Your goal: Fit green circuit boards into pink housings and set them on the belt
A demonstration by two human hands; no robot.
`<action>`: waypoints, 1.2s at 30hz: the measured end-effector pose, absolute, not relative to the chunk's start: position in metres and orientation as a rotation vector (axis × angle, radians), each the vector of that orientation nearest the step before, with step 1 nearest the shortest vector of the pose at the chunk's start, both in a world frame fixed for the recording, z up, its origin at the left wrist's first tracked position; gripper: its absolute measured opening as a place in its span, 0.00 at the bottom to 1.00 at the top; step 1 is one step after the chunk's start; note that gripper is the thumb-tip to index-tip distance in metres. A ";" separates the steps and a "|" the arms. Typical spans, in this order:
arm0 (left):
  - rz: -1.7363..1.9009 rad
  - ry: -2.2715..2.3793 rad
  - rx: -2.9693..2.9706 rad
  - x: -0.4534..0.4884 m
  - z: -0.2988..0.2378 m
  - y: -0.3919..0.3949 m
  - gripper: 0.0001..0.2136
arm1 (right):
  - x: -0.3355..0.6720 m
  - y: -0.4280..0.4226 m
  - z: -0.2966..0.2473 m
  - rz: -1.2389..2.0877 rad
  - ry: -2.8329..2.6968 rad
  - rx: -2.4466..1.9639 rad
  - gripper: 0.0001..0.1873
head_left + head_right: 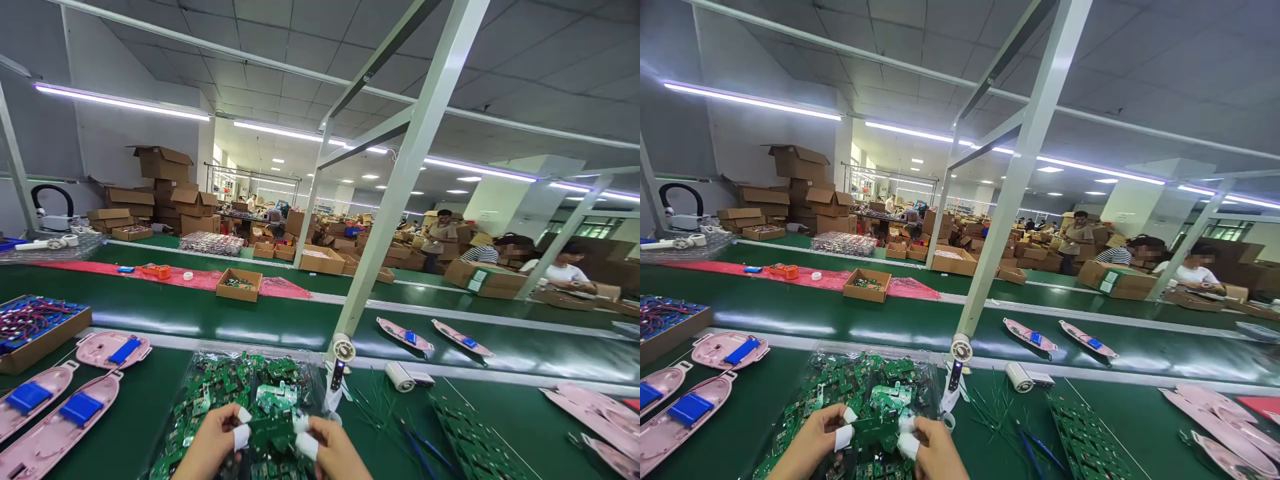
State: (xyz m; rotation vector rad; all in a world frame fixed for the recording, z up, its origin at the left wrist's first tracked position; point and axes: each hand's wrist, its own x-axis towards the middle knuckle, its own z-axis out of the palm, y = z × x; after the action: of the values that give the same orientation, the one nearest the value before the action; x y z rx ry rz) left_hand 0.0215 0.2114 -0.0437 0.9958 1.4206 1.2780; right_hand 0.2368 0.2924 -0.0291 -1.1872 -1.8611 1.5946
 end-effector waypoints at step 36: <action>1.143 2.236 1.502 -0.096 -0.043 0.203 0.25 | 0.102 0.353 0.003 1.892 -1.854 -1.090 0.13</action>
State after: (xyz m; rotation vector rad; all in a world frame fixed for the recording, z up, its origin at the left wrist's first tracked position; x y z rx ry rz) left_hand -0.0957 0.2026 -0.0427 1.5021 2.2364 1.1433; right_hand 0.1018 0.3531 0.0032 -1.0899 -1.8535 1.8920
